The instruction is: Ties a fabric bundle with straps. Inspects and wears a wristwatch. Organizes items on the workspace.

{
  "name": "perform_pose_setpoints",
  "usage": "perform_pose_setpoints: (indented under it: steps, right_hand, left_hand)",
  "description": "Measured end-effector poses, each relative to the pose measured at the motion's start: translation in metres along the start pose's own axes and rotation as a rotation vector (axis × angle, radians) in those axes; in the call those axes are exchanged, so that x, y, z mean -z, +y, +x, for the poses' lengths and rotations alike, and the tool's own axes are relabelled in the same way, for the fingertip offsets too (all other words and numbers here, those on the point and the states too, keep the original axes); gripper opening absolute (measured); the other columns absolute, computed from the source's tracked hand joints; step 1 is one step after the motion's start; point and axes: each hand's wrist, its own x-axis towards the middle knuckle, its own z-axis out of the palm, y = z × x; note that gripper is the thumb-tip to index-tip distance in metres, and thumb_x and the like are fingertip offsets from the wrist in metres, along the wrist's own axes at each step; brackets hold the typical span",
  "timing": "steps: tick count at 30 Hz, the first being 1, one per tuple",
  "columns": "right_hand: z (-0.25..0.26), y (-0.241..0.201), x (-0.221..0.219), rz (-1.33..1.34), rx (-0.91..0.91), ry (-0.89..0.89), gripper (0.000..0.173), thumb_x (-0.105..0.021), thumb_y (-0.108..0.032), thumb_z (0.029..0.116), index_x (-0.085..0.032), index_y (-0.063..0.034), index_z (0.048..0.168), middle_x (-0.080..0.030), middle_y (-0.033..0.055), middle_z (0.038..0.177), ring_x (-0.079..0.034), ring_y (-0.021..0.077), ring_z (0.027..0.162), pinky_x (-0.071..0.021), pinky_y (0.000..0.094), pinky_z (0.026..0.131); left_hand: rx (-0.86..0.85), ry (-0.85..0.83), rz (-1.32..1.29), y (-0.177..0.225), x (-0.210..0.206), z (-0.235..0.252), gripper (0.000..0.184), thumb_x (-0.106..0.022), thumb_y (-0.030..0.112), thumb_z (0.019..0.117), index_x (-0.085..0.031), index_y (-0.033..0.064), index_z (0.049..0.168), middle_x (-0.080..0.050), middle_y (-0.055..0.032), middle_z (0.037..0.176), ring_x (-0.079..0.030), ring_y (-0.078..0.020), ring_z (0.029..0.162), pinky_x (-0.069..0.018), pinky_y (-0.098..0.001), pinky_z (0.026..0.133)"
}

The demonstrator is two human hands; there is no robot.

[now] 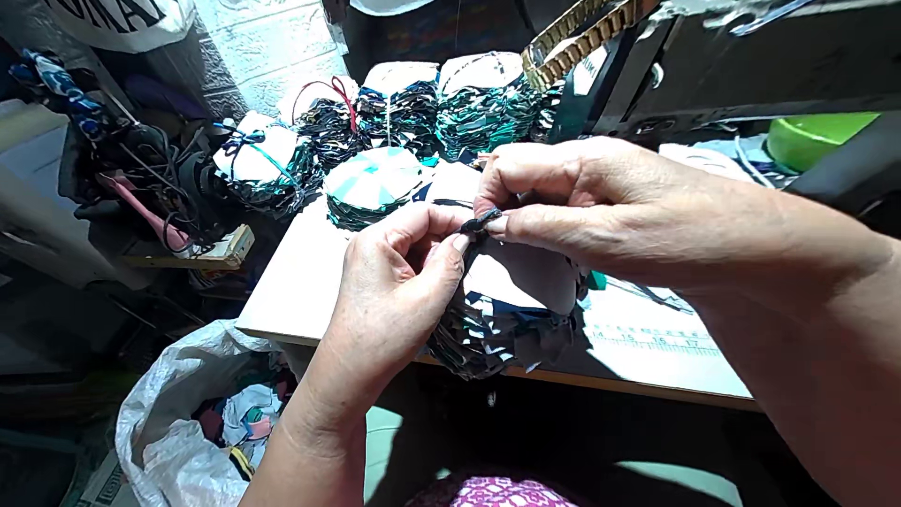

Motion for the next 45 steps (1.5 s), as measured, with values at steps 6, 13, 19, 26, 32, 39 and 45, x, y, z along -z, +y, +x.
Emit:
perform_pose_setpoints:
  steps: [6, 13, 19, 26, 32, 39, 45]
  right_hand:
    - [0.004, -0.006, 0.008, 0.074, -0.106, -0.100, 0.021, -0.050, -0.010, 0.0965, -0.066, -0.0152, 0.085, -0.063, -0.0046, 0.073, -0.060, 0.0026, 0.063, -0.0475, 0.0180, 0.051]
    - [0.005, 0.005, 0.006, 0.159, -0.026, -0.026, 0.005, -0.068, -0.003, 0.0926, -0.070, -0.0079, 0.092, -0.068, -0.0014, 0.077, -0.063, 0.0035, 0.065, -0.0525, 0.0150, 0.056]
    - [-0.001, 0.004, -0.004, 0.043, 0.050, 0.129, 0.011, -0.071, -0.002, 0.0899, -0.066, -0.0078, 0.097, -0.068, -0.0022, 0.083, -0.064, 0.0017, 0.071, -0.0551, 0.0140, 0.063]
    - [-0.018, 0.005, -0.027, -0.352, 0.280, 0.304, 0.016, -0.060, -0.008, 0.0926, -0.075, -0.0042, 0.098, -0.065, 0.0037, 0.100, -0.063, 0.0072, 0.098, -0.0532, 0.0200, 0.088]
    - [-0.020, -0.001, -0.035, -0.400, 0.244, 0.370, 0.012, -0.067, -0.014, 0.0941, -0.074, -0.0047, 0.095, -0.065, 0.0059, 0.100, -0.061, 0.0079, 0.091, -0.0499, 0.0182, 0.078]
    - [-0.015, 0.001, -0.030, -0.433, 0.270, 0.302, 0.014, -0.055, -0.010, 0.0961, -0.067, -0.0043, 0.093, -0.062, 0.0059, 0.096, -0.062, 0.0147, 0.100, -0.0493, 0.0301, 0.094]
    - [-0.017, -0.005, -0.024, -0.549, 0.279, 0.200, 0.011, -0.052, -0.007, 0.0968, -0.062, -0.0021, 0.095, -0.060, 0.0089, 0.099, -0.061, 0.0195, 0.102, -0.0504, 0.0328, 0.096]
  left_hand:
    - [-0.008, -0.008, -0.002, -0.001, -0.001, 0.000, 0.013, -0.058, 0.003, 0.1013, -0.068, 0.0024, 0.108, -0.066, -0.0035, 0.080, -0.058, -0.0082, 0.059, -0.0472, -0.0178, 0.049]
    - [-0.066, -0.063, 0.049, -0.004, 0.004, 0.002, 0.015, -0.059, -0.002, 0.0989, -0.068, 0.0016, 0.110, -0.065, -0.0029, 0.082, -0.057, -0.0063, 0.059, -0.0478, -0.0164, 0.050]
    - [-0.071, -0.088, 0.066, -0.006, 0.007, 0.004, 0.015, -0.058, -0.001, 0.0994, -0.068, 0.0021, 0.111, -0.066, -0.0025, 0.085, -0.059, -0.0056, 0.062, -0.0488, -0.0159, 0.053]
    - [-0.040, -0.078, 0.044, -0.007, 0.007, 0.003, 0.014, -0.059, 0.000, 0.0996, -0.068, 0.0014, 0.110, -0.066, -0.0032, 0.083, -0.058, -0.0062, 0.062, -0.0488, -0.0167, 0.053]
    - [-0.055, -0.076, 0.038, -0.006, 0.005, 0.002, 0.012, -0.059, 0.000, 0.0998, -0.068, 0.0020, 0.108, -0.065, -0.0027, 0.080, -0.057, -0.0062, 0.060, -0.0472, -0.0163, 0.051]
    - [-0.049, -0.061, 0.038, -0.007, 0.005, 0.003, 0.011, -0.059, 0.002, 0.1002, -0.068, 0.0031, 0.107, -0.064, -0.0024, 0.081, -0.057, -0.0064, 0.061, -0.0478, -0.0165, 0.052]
    - [-0.021, -0.064, 0.080, -0.003, 0.007, 0.002, 0.010, -0.057, 0.004, 0.1003, -0.067, 0.0037, 0.104, -0.058, -0.0017, 0.068, -0.048, -0.0070, 0.049, -0.0370, -0.0166, 0.042]
